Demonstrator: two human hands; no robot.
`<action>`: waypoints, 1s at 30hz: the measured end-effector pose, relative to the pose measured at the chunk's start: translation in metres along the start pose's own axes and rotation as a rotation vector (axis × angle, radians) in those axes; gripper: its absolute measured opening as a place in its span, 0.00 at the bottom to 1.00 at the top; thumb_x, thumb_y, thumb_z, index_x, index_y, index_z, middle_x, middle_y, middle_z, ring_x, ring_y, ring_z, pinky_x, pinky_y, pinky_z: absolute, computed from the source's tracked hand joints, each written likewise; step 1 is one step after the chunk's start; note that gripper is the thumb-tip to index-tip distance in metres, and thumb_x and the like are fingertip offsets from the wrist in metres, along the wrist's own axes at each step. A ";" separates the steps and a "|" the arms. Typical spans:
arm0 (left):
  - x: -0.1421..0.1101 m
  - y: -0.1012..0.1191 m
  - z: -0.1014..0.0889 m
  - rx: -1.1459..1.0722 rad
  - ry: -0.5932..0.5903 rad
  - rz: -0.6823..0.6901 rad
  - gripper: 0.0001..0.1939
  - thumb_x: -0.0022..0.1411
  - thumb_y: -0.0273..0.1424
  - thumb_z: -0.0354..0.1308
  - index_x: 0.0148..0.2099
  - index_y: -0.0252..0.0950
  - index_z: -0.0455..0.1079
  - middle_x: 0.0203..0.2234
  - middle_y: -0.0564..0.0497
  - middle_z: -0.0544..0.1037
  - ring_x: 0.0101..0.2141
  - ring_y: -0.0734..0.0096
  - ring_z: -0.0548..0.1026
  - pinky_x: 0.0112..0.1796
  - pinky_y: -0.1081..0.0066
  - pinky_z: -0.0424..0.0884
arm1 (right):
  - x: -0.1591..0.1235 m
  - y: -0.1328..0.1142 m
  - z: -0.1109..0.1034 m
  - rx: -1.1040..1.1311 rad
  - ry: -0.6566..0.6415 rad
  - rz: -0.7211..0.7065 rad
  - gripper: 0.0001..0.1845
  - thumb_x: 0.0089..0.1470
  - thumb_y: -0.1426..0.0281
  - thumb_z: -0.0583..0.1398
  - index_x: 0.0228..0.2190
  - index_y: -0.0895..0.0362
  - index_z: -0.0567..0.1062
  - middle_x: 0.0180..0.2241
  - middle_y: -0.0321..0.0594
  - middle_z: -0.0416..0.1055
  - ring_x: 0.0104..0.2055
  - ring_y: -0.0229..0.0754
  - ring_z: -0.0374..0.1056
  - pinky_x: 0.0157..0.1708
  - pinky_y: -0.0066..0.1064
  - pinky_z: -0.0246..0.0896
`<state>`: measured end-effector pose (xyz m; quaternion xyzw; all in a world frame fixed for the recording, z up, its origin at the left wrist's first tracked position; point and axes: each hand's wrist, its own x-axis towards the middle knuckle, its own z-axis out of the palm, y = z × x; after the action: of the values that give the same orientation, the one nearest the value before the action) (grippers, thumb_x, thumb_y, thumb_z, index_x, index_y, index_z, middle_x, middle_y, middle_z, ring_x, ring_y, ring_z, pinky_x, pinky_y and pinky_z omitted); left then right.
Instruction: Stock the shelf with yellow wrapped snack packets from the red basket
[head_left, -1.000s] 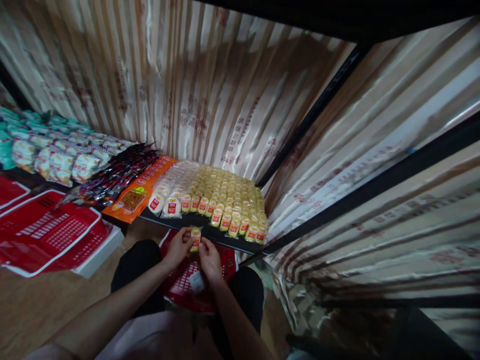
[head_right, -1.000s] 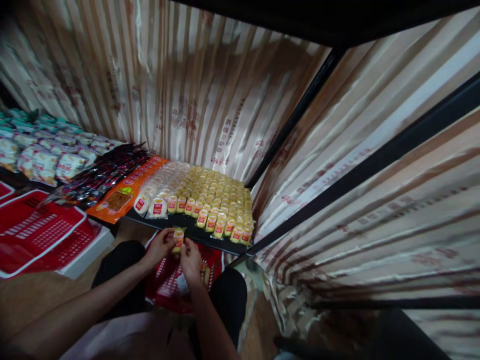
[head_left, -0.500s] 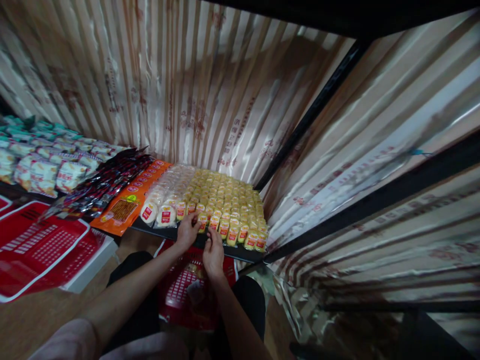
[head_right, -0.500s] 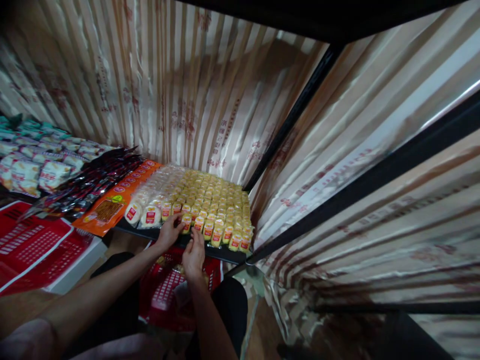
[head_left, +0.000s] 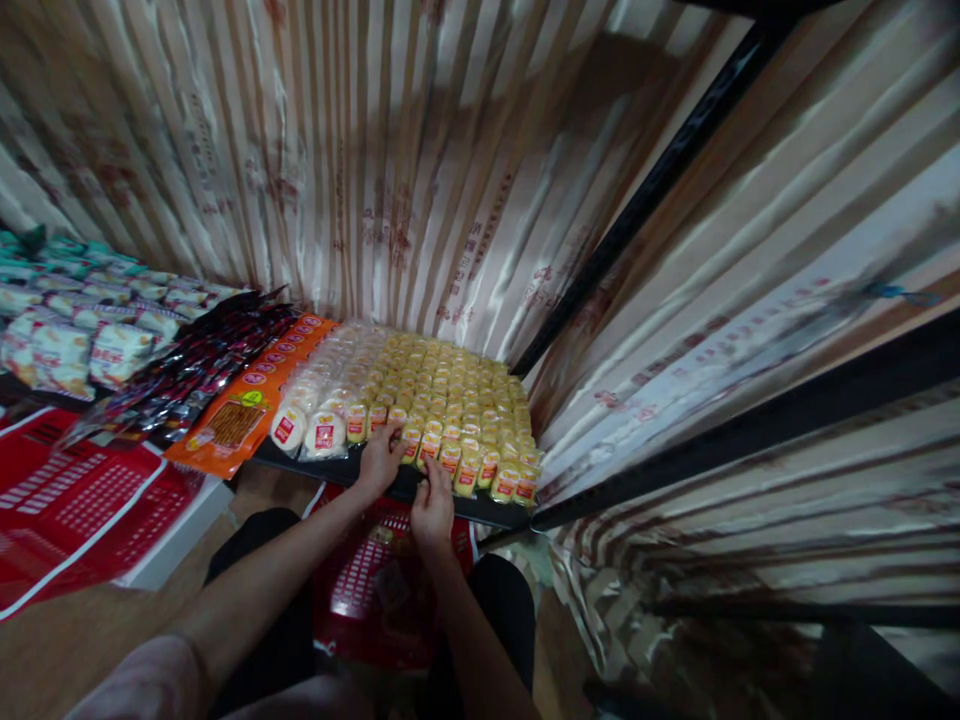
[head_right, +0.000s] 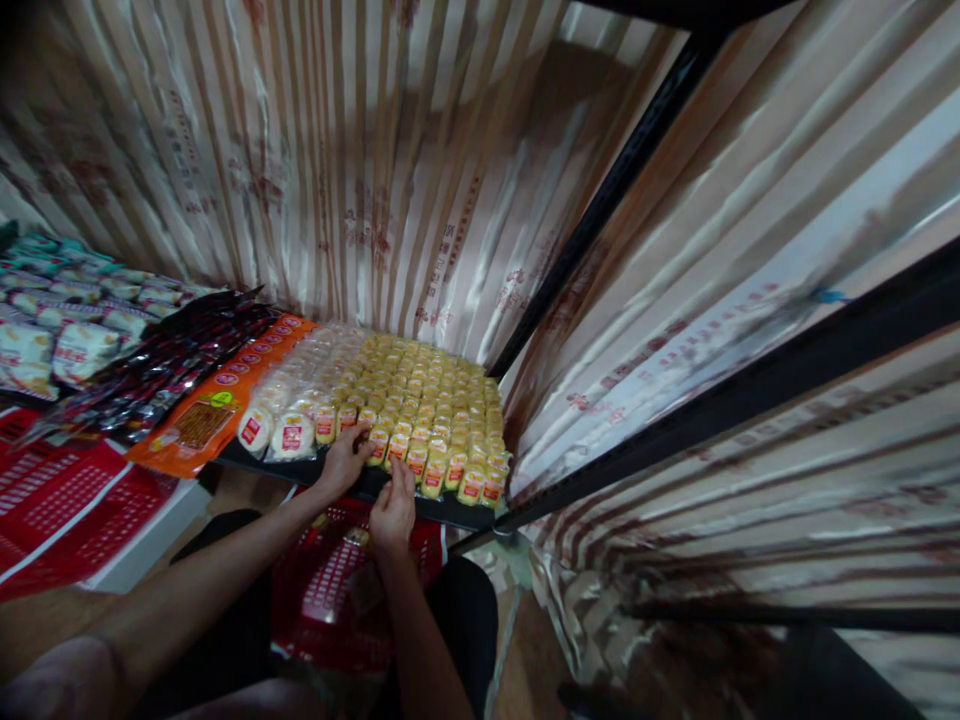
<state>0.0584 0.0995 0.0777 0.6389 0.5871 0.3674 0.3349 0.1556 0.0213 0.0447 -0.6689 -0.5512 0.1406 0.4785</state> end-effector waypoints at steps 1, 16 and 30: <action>0.000 0.001 0.001 -0.005 0.004 -0.002 0.17 0.56 0.27 0.54 0.49 0.36 0.65 0.38 0.49 0.73 0.35 0.72 0.72 0.41 0.70 0.67 | 0.000 0.000 0.000 0.002 -0.002 -0.001 0.25 0.52 0.76 0.46 0.51 0.58 0.66 0.49 0.49 0.64 0.50 0.44 0.62 0.52 0.41 0.57; 0.005 -0.004 0.006 -0.041 -0.018 0.029 0.05 0.55 0.31 0.55 0.34 0.35 0.64 0.26 0.54 0.71 0.26 0.76 0.68 0.32 0.74 0.66 | -0.001 0.014 0.007 -0.008 -0.004 -0.044 0.28 0.50 0.78 0.45 0.53 0.60 0.65 0.49 0.50 0.61 0.52 0.42 0.60 0.51 0.36 0.61; -0.023 -0.018 -0.008 -0.024 0.214 0.159 0.12 0.56 0.33 0.55 0.42 0.34 0.66 0.31 0.52 0.68 0.26 0.77 0.66 0.35 0.72 0.66 | -0.032 0.012 -0.025 0.006 -0.160 -0.036 0.19 0.54 0.77 0.45 0.41 0.58 0.71 0.43 0.46 0.68 0.44 0.38 0.66 0.48 0.33 0.61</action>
<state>0.0419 0.0782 0.0648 0.6367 0.5625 0.4658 0.2475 0.1694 -0.0180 0.0373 -0.6439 -0.5993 0.1866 0.4375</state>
